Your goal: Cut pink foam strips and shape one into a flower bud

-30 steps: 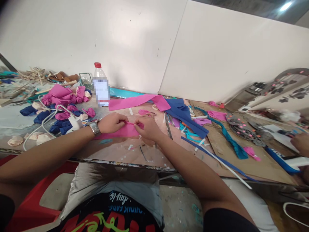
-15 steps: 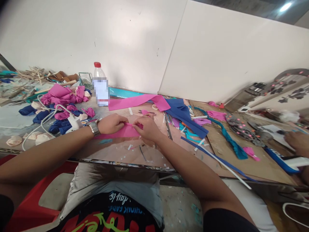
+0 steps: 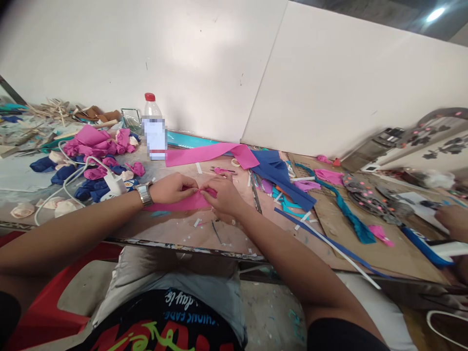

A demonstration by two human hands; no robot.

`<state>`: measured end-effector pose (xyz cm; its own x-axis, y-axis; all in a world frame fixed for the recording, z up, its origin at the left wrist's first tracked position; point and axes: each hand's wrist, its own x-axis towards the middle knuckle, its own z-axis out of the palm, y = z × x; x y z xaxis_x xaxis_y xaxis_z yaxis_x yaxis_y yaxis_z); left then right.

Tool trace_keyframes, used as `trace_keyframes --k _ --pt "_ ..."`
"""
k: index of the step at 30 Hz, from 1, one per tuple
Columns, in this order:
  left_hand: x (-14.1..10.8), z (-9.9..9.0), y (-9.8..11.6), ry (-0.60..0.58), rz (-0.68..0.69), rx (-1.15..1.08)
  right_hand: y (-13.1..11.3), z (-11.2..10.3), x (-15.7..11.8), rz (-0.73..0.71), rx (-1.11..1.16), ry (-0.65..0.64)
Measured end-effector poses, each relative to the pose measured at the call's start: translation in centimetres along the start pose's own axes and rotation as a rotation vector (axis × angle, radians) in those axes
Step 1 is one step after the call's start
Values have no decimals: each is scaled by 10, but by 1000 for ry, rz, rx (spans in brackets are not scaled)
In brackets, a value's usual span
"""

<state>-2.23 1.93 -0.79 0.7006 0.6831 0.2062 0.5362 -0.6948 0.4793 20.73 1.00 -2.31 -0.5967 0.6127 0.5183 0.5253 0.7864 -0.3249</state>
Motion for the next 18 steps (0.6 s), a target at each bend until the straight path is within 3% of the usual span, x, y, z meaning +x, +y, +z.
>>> trace_keyframes --k 8,18 --pt "-1 3 -1 62 30 -49 -3 1 1 1 -1 16" --pt "-2 3 1 97 59 67 -6 -2 1 41 -18 31"
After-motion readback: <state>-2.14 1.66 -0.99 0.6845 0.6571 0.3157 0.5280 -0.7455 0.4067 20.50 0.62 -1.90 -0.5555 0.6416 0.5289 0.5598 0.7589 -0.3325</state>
